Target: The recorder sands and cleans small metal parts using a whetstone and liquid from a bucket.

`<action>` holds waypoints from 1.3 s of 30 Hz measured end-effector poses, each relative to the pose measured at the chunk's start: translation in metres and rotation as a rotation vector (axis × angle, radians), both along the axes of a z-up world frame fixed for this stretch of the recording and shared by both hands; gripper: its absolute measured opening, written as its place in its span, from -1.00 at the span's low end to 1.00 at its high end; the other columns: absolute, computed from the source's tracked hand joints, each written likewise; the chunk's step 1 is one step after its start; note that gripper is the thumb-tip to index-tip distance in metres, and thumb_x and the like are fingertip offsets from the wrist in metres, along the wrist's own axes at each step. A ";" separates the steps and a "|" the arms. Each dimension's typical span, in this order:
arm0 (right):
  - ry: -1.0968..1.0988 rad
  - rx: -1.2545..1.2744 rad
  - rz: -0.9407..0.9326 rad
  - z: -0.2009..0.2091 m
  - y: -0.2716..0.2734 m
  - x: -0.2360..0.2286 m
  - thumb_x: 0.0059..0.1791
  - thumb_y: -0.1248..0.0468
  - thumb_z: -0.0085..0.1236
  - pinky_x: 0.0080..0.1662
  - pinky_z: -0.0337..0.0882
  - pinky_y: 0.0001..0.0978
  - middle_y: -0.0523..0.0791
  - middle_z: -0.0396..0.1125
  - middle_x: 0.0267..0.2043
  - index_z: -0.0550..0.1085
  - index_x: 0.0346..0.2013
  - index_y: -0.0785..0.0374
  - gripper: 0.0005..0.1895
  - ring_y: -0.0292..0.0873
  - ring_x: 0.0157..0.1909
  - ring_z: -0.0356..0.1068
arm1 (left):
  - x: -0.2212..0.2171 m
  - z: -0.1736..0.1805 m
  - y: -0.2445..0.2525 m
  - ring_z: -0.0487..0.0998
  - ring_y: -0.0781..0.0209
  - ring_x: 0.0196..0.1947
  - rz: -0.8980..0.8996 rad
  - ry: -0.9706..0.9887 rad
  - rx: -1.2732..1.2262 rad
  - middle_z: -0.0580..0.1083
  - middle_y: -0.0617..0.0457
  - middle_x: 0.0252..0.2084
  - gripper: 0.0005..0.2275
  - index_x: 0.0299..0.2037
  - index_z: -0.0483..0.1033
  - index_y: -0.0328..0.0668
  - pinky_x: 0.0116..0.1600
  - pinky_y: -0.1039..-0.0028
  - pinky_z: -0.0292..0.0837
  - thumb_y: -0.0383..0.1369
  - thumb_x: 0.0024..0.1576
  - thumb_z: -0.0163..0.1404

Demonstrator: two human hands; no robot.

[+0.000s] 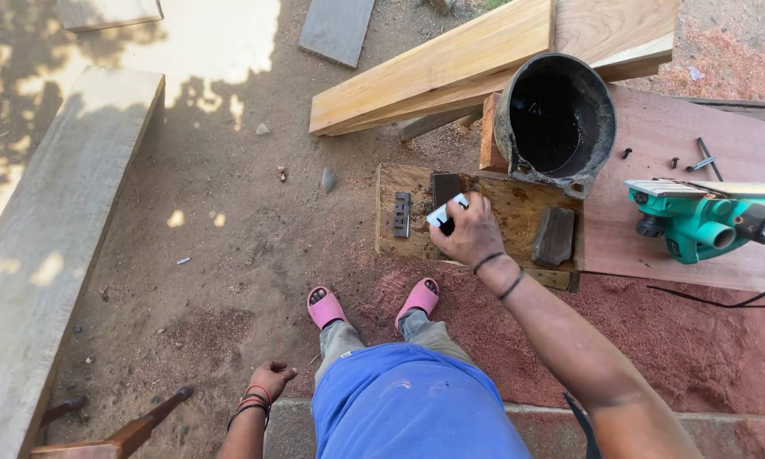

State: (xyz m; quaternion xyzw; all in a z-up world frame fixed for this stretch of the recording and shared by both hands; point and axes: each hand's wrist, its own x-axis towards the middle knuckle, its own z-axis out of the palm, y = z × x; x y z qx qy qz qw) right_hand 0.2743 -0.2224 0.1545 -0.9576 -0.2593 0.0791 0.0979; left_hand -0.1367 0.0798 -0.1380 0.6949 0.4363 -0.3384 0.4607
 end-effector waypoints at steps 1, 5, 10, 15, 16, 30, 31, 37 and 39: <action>-0.001 0.001 -0.007 -0.002 -0.005 -0.015 -0.10 -0.03 0.20 0.04 0.44 0.06 0.25 0.27 -0.05 0.52 -0.27 0.41 -0.52 0.20 0.06 0.29 | -0.001 0.000 0.004 0.60 0.05 0.09 -0.007 -0.001 0.001 0.59 -0.16 0.08 -0.45 0.10 0.57 -0.33 0.23 0.32 0.46 -0.15 -0.04 0.34; -0.077 0.020 0.089 -0.003 -0.012 -0.036 -0.11 -0.03 0.21 0.01 0.44 0.08 0.28 0.26 -0.05 0.53 -0.30 0.38 -0.54 0.21 0.04 0.28 | 0.003 -0.001 0.015 0.66 0.04 -0.04 0.206 -0.079 -0.085 0.61 -0.17 0.01 -0.46 0.11 0.51 -0.42 0.09 0.31 0.56 -0.22 -0.01 0.31; -0.058 0.020 0.003 -0.002 0.008 -0.003 -0.10 -0.01 0.19 0.01 0.45 0.08 0.31 0.25 -0.03 0.53 -0.25 0.41 -0.53 0.22 0.06 0.28 | 0.006 0.010 0.027 0.65 0.11 -0.09 0.124 -0.005 -0.077 0.62 -0.12 -0.03 -0.50 0.09 0.54 -0.38 0.04 0.35 0.55 -0.24 -0.01 0.31; -0.105 0.001 0.082 -0.014 -0.011 -0.041 -0.08 -0.03 0.15 -0.02 0.45 0.12 0.34 0.24 -0.03 0.55 -0.25 0.32 -0.57 0.25 0.06 0.27 | 0.013 0.009 0.041 0.64 0.11 -0.13 0.170 -0.066 -0.063 0.62 -0.14 -0.05 -0.50 0.09 0.53 -0.39 0.00 0.36 0.56 -0.22 0.00 0.30; -0.108 0.001 0.079 -0.013 -0.006 -0.034 -0.08 -0.03 0.15 -0.02 0.45 0.12 0.34 0.24 -0.03 0.55 -0.25 0.32 -0.57 0.25 0.06 0.27 | 0.012 0.009 0.040 0.64 0.11 -0.13 0.167 -0.069 -0.063 0.62 -0.14 -0.05 -0.50 0.09 0.53 -0.39 0.00 0.36 0.56 -0.22 0.00 0.30; -0.033 -0.016 -0.012 -0.008 0.016 -0.006 -0.09 -0.05 0.13 -0.08 0.46 0.00 0.21 0.25 -0.09 0.52 -0.21 0.38 -0.50 0.12 -0.04 0.29 | 0.007 -0.010 0.043 0.64 0.15 -0.19 0.134 -0.036 -0.123 0.63 -0.10 -0.09 -0.47 0.09 0.54 -0.44 -0.05 0.38 0.57 -0.22 -0.02 0.31; -0.035 -0.015 -0.015 -0.006 0.017 -0.004 -0.09 -0.05 0.13 -0.08 0.46 0.00 0.21 0.25 -0.09 0.52 -0.21 0.38 -0.50 0.12 -0.04 0.29 | 0.008 -0.011 0.044 0.64 0.15 -0.19 0.131 -0.038 -0.122 0.63 -0.10 -0.09 -0.47 0.09 0.54 -0.44 -0.05 0.38 0.57 -0.22 -0.02 0.31; -0.117 0.008 0.058 -0.008 0.006 -0.032 -0.12 -0.04 0.16 -0.03 0.44 0.05 0.26 0.24 -0.06 0.53 -0.24 0.34 -0.54 0.18 0.01 0.28 | 0.010 -0.016 0.045 0.60 0.13 -0.27 0.253 -0.098 -0.174 0.62 -0.14 -0.14 -0.46 0.10 0.51 -0.45 -0.12 0.36 0.56 -0.24 -0.02 0.31; -0.149 0.023 0.113 -0.016 0.004 -0.025 -0.10 -0.05 0.17 0.01 0.43 0.08 0.32 0.24 -0.01 0.53 -0.20 0.36 -0.51 0.23 0.07 0.27 | 0.005 -0.018 0.044 0.62 0.19 -0.28 0.219 -0.109 -0.135 0.62 -0.10 -0.15 -0.47 0.07 0.53 -0.48 -0.13 0.39 0.58 -0.22 -0.02 0.32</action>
